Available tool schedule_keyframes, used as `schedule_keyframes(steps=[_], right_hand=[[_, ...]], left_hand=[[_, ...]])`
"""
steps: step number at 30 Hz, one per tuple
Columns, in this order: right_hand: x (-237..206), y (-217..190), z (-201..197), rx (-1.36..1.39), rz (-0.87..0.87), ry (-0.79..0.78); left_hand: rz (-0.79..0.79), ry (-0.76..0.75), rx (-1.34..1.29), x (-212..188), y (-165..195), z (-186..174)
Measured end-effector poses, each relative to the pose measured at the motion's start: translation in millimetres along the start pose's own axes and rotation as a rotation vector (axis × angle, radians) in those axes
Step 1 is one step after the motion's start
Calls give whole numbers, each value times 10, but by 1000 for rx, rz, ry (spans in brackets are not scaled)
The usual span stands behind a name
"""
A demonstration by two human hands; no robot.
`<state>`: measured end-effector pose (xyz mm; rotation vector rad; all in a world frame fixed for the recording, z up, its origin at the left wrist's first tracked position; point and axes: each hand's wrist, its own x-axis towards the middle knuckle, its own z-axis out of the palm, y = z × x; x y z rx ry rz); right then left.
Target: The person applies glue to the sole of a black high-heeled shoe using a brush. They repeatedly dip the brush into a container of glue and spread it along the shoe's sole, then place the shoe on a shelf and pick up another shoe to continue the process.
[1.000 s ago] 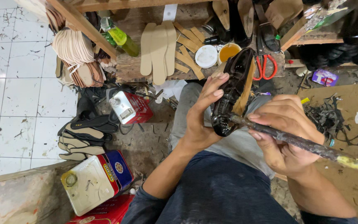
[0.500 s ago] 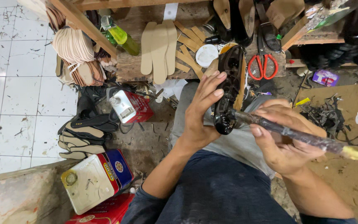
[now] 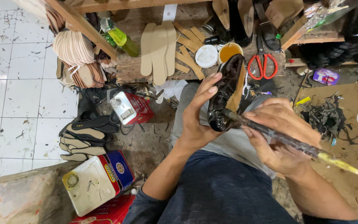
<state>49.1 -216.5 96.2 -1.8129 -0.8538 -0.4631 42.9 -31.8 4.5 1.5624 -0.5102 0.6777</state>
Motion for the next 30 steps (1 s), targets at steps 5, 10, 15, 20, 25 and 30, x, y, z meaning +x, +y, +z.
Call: schedule_keyframes(steps=[5,10,15,20,25,30], right_hand=[[43,13,-64,-42,67,-49],[20,57,-93,181,71,-46],[-65,186,-34,558,53,262],[-109,174,19,452,317,278],[36,48,92,321,165,12],[143,-71,117,292,197,-13]], left_hand=[[-19,-9,-31,-26,12,5],[-12,-40,-1,-36,2,-6],[-206,-12,-272,-48,49,-68],[-326,-45,-434,-109,126,-76],[-256,-88,-372,-131,129,12],[-251,-118,-325,-116,132,6]])
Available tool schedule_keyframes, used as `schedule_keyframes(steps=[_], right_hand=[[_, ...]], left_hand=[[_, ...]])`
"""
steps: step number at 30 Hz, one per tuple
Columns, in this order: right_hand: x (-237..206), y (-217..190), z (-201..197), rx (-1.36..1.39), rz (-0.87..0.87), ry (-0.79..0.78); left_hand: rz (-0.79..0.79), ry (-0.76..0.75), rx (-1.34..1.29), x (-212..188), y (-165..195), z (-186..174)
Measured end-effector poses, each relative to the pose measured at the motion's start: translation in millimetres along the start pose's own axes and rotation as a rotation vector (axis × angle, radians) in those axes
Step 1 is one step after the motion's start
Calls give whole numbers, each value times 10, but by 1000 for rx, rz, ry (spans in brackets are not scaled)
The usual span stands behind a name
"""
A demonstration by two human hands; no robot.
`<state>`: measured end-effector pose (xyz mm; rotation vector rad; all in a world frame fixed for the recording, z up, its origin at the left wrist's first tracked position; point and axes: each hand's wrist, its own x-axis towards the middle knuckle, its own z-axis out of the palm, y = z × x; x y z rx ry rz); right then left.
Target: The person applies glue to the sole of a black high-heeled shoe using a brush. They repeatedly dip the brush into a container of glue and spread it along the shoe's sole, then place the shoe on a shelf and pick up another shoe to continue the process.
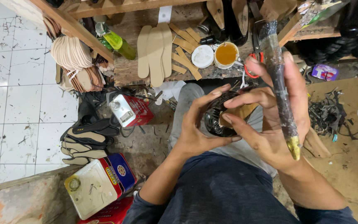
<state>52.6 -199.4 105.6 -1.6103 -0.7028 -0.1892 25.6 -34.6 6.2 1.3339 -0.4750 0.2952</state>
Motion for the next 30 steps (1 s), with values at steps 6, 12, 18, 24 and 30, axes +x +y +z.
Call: schedule_keyframes(steps=[6,12,18,24,30], right_hand=[[19,27,-5,-56,-36,-13],[46,24,-65,-101,-65,-36],[56,-5,-31,-62,-24,-33],[33,-20,-21,-184,-18,-34],[-34,28,-20,-159,-6,-45]], left_hand=[[2,-6,111,-3,53,-4],[8,-15,148,24,54,-23],[18,-15,180,8,37,-18],[38,-11,218,20,26,-37],[64,-15,324,37,48,-65]])
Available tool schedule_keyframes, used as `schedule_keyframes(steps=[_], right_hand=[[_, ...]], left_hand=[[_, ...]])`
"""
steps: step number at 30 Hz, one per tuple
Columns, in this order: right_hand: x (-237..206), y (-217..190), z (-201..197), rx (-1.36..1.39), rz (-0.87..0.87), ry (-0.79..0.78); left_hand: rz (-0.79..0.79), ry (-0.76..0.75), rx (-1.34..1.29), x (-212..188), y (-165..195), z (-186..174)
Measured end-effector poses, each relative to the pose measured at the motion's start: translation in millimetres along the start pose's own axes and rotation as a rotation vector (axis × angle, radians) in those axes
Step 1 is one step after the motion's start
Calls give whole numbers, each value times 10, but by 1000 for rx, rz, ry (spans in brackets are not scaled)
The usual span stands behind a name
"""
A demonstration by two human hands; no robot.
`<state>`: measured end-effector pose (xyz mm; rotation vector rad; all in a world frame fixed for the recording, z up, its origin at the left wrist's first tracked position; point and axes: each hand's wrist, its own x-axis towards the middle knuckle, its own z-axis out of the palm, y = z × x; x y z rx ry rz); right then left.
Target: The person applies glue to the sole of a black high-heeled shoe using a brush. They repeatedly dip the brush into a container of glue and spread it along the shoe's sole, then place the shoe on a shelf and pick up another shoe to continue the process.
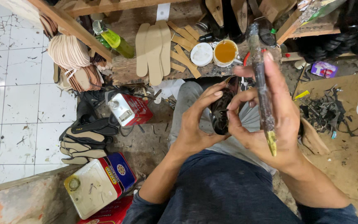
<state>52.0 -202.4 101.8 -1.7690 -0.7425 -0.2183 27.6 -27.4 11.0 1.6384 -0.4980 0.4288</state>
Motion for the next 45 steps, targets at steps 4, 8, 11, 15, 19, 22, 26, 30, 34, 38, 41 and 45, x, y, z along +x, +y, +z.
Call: schedule_keyframes(steps=[4,8,11,15,19,22,26,30,34,38,41,45], right_hand=[[-17,36,18,46,50,-22],[74,102,-40,184,88,29],[94,130,-110,73,-27,54],[-32,117,-101,47,-11,110],[-169,110,16,117,29,120],[-232,96,88,111,-11,152],[-262,111,137,120,-37,158],[-274,134,138,128,-46,144],[-278,99,132,115,-11,122],[-228,22,128,74,-13,87],[-176,-49,121,110,36,85],[-101,-113,94,266,148,81]], left_hand=[[23,-15,34,3,5,-14],[32,-40,-30,-25,11,-2],[-55,-3,-103,-51,-1,10],[-73,33,-196,-60,-36,9],[-63,29,-185,-52,-36,27],[-43,55,-122,-28,-27,49],[-16,63,-61,-10,-12,53],[-18,74,-11,-8,-6,55],[15,83,41,-8,-8,50],[4,92,49,-5,-19,46],[26,99,88,-5,-29,43],[47,106,122,0,-44,27]])
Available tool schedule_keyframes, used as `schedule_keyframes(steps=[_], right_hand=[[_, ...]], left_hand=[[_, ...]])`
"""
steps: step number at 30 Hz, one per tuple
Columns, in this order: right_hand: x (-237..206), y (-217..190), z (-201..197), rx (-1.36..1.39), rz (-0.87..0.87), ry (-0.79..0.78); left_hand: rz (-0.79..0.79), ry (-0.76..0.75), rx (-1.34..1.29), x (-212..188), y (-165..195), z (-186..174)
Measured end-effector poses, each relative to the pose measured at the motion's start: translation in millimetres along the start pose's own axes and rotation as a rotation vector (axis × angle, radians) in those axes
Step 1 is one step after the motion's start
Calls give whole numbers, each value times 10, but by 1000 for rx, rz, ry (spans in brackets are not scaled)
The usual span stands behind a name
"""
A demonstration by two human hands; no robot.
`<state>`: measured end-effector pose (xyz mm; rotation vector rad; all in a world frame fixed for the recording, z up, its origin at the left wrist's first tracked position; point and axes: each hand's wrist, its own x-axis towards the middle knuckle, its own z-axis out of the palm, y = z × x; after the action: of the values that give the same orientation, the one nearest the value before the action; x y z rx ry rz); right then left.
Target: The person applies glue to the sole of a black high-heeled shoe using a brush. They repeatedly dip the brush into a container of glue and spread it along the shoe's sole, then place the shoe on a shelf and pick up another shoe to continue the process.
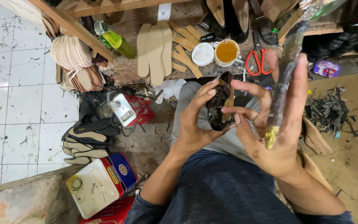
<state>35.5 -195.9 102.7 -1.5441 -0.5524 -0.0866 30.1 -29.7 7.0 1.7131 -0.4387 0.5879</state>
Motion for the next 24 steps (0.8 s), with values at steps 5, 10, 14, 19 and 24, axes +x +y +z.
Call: schedule_keyframes(steps=[5,10,14,19,24], right_hand=[[108,22,-24,262,165,3],[110,138,-20,284,105,-22],[64,252,-20,148,-77,-25],[-57,357,-30,-12,-148,-43],[-174,442,-28,-75,-175,-25]], left_hand=[[14,-15,88,25,-25,-59],[17,-19,49,3,-17,-51],[15,-19,7,-28,-16,-38],[-36,-23,-96,-61,-24,-17],[-69,-20,-107,-80,-44,-11]])
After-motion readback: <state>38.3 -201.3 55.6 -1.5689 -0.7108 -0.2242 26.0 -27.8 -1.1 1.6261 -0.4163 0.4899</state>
